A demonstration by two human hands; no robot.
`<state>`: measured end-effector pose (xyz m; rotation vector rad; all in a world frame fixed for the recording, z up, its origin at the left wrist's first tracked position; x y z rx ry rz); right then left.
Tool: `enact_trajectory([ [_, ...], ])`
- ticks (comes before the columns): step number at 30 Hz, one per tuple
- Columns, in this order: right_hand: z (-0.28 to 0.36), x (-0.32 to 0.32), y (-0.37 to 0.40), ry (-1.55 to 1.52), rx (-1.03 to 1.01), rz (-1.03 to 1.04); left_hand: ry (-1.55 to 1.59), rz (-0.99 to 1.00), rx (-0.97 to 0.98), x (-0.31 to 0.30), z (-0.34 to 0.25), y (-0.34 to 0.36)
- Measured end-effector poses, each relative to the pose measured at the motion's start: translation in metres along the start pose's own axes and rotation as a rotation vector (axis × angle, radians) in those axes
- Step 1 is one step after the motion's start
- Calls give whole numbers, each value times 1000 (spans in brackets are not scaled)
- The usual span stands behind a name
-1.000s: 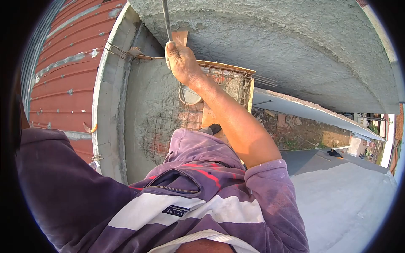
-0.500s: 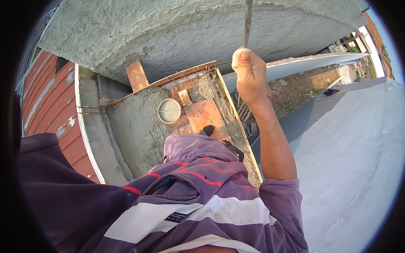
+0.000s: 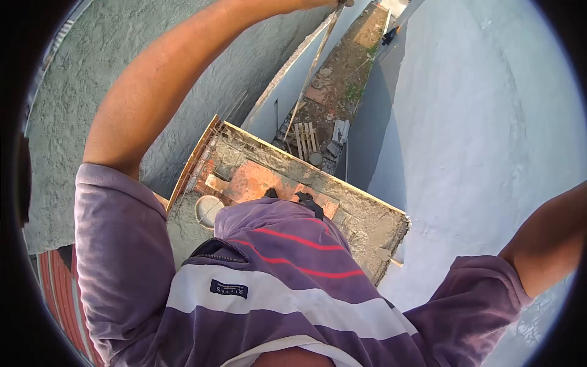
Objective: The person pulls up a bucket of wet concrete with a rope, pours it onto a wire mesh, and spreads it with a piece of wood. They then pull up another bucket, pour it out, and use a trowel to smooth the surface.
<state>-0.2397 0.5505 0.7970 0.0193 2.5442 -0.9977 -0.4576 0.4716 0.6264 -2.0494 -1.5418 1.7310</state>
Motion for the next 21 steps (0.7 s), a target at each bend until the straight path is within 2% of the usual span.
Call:
enact_trajectory([
  [1,-11,6,3,79,-85,111,111,169,63,32,-12,10],
  [3,-35,13,22,162,-163,306,300,146,61,83,-27,42],
  [6,-62,22,57,209,-205,531,395,176,61,149,-37,68],
  [9,-76,24,99,137,-125,716,471,218,83,196,-47,99],
  [11,-80,23,134,3,168,979,499,214,74,224,-53,126],
  [14,-42,9,156,-129,697,1177,467,372,-28,263,-52,162],
  [16,-26,16,181,-290,934,1249,467,411,-80,290,-41,184],
  [19,0,39,222,-507,1088,1288,470,471,-162,327,-20,211],
  [21,23,68,234,-456,1143,1350,429,437,-251,347,3,231],
])
Point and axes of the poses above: each hand's wrist, its own y-axis away from the middle knuckle, its own x-axis out of the palm, z = x × y, the point moved 7 cm from there along -y, towards the middle knuckle, and after that the axes turned 4 degrees about z, right-handed, at the moved point
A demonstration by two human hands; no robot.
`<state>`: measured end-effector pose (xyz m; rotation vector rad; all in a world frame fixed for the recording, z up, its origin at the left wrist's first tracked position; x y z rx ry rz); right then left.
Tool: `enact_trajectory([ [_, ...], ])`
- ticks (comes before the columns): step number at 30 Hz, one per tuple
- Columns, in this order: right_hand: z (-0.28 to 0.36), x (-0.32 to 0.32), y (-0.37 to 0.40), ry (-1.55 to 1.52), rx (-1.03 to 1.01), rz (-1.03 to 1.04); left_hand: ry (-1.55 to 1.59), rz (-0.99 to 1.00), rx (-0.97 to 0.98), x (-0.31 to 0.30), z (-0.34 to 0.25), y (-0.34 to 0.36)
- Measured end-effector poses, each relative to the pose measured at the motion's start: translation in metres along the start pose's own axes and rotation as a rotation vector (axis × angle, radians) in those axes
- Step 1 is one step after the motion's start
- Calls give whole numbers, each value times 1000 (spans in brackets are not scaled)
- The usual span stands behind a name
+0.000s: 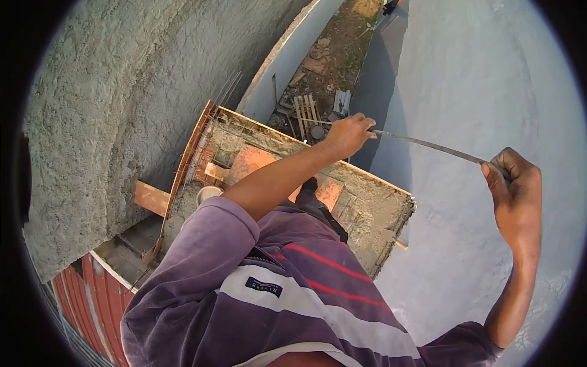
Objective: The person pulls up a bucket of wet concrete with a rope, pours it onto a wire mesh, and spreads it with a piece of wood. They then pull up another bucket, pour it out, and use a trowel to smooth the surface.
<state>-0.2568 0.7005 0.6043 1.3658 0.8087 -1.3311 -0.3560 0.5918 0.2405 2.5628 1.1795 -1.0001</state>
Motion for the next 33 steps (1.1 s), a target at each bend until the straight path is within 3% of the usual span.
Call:
enact_trajectory([
  [2,9,37,-18,55,-130,-154,10,5,-104,-1,33,16],
  [6,-28,118,-65,92,-137,-209,37,133,-349,-19,134,90],
  [9,-71,191,-101,-22,37,-193,-31,250,-617,-24,218,184],
  [11,-104,253,-123,-109,151,-185,21,291,-800,-35,234,242],
  [14,-151,350,-161,-194,336,-199,72,302,-887,-14,256,317],
  [19,-242,557,-233,-324,563,-172,28,251,-871,57,282,384],
  [24,-321,764,-289,-521,819,-133,-54,329,-822,130,298,387],
  [27,-335,840,-313,-681,993,-150,-90,372,-774,164,310,389],
  [33,-395,1016,-353,-787,1136,-198,-127,504,-795,174,322,379],
])
Point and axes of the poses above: each hand's wrist, its own y-axis away from the middle knuckle, its own x-axis out of the palm, z = x × y, the point moved 7 cm from there along -y, towards the middle knuckle, and after that the axes turned 4 degrees about z, right-handed, at the moved point
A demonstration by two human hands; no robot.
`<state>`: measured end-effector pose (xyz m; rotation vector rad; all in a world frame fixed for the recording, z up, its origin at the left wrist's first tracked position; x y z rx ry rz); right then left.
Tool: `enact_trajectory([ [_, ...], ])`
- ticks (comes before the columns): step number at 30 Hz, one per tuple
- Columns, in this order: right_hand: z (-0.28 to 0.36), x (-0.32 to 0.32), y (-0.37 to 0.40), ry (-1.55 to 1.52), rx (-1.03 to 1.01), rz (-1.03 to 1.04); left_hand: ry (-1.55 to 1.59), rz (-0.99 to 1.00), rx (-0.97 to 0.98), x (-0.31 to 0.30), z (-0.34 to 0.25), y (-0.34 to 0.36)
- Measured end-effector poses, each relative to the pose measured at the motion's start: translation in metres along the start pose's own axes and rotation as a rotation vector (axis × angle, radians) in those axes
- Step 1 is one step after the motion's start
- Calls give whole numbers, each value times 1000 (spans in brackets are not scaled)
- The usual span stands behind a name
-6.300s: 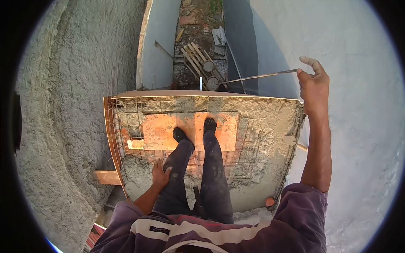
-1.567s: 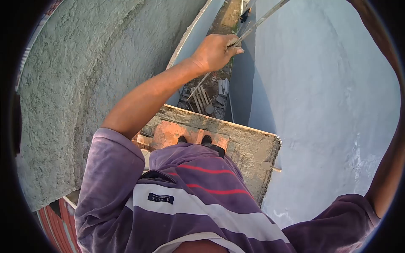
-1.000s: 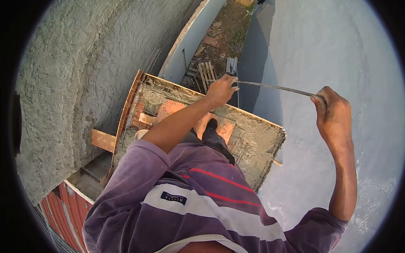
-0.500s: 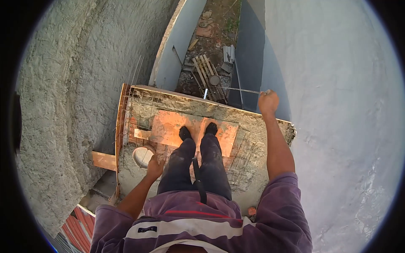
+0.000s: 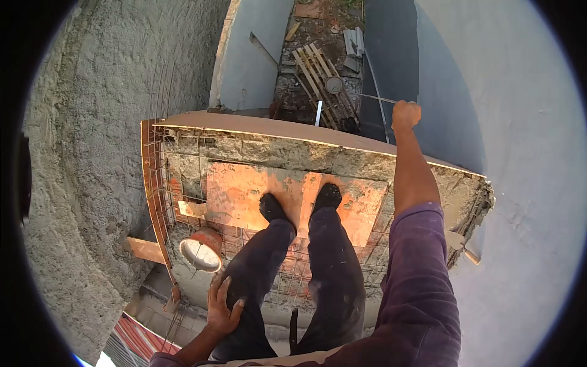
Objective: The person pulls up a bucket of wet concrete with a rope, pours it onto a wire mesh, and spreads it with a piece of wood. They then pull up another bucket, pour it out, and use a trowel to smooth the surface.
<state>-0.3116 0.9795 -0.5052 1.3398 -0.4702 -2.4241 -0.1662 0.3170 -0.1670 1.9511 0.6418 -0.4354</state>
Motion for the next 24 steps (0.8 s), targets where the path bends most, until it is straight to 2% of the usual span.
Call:
enact_trajectory([
  [5,-55,61,-41,-81,-22,-86,-35,6,-10,1,8,-8],
  [7,-71,67,-30,-103,2,-96,-88,6,-25,2,7,-12],
  [9,-49,44,11,-144,63,-91,-124,22,-27,2,3,-11],
  [12,-35,6,31,-201,-20,-117,-170,45,-23,3,-2,-12],
  [15,-21,-17,23,-437,-47,-12,-209,70,-21,6,-7,-14],
  [18,-7,-23,44,-464,-7,221,-231,99,-38,12,-6,-13],
  [21,-3,-40,67,-289,-49,214,-255,109,-51,13,-1,-5],
  [24,-17,-71,83,-240,-76,279,-237,126,-67,17,0,-6],
])
Point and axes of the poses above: each hand's wrist, its own y-axis away from the middle knuckle, its own x-axis out of the palm, z = x × y, the point moved 7 cm from there along -y, towards the middle knuckle, and after that the axes turned 4 degrees about z, right-handed, at the moved point
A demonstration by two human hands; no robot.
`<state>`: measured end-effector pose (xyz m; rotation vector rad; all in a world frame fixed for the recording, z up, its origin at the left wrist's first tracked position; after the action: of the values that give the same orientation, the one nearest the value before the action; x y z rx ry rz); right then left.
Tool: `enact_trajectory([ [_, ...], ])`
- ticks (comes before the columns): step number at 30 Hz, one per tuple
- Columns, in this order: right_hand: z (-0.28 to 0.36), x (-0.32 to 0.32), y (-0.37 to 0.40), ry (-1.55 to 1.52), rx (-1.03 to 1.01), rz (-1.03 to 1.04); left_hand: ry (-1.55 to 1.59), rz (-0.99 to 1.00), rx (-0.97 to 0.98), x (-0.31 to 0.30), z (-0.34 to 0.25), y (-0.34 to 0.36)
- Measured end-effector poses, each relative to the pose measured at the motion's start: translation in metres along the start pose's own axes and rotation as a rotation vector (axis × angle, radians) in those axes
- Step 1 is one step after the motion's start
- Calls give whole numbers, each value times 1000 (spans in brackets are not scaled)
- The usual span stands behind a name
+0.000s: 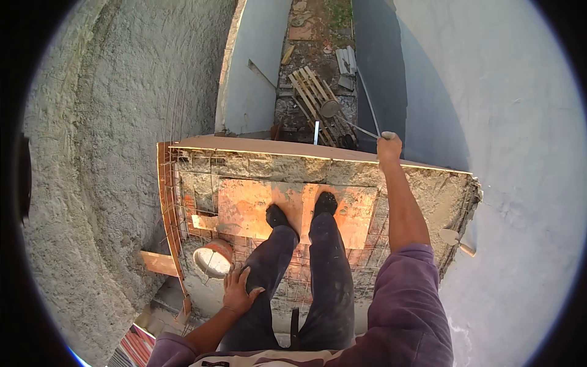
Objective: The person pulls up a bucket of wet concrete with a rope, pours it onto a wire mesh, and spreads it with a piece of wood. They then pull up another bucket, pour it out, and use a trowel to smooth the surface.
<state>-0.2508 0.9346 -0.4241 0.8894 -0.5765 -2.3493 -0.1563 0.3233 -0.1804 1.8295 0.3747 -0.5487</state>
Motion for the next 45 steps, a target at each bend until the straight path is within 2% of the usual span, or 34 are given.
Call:
enact_trajectory([
  [3,100,-58,77,94,-51,77,23,5,7,8,-5,2],
  [4,124,-75,86,111,-143,86,38,2,12,10,-7,0],
  [8,289,-137,214,-17,-184,180,61,-14,81,16,-13,11],
  [11,371,-175,301,24,-279,215,227,-68,166,0,-38,-4],
  [13,418,-195,350,74,-379,245,525,-104,295,-43,-100,-47],
  [15,456,-213,387,67,-411,284,656,-141,447,-110,-198,-88],
  [17,482,-230,416,54,-446,295,708,-240,750,-174,-304,-106],
  [19,497,-241,438,36,-461,293,824,-251,1037,-216,-392,-99],
  [21,504,-253,448,55,-419,306,771,-59,1083,-211,-436,-90],
  [22,503,-256,450,32,-414,297,770,-54,1008,-213,-440,-93],
  [25,496,-256,455,63,-405,331,665,7,1071,-220,-438,-103],
  [26,492,-253,457,78,-399,340,681,-83,1063,-222,-434,-105],
  [29,487,-250,461,113,-424,368,539,-23,1021,-218,-430,-112],
  [33,487,-255,473,131,-466,383,524,-88,1034,-212,-426,-110],
  [37,521,-271,506,112,-547,350,594,-119,1126,-242,-429,-65],
  [39,554,-289,531,145,-600,338,643,-144,1173,-281,-441,-29],
  [41,600,-315,560,41,-718,283,709,-279,1264,-336,-459,23],
  [43,663,-351,594,63,-1059,404,776,-421,1322,-404,-476,82],
  [45,704,-378,589,-89,-1176,224,833,-537,1283,-485,-487,150],
])
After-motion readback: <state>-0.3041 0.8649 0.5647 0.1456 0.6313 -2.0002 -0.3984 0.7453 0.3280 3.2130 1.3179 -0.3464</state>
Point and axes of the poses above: each hand's wrist, its own y-axis away from the middle knuckle, its own x-axis out of the palm, z = x × y, the point moved 7 cm from there along -y, towards the middle knuckle, and after that the axes turned 4 degrees about z, right-handed, at the moved point
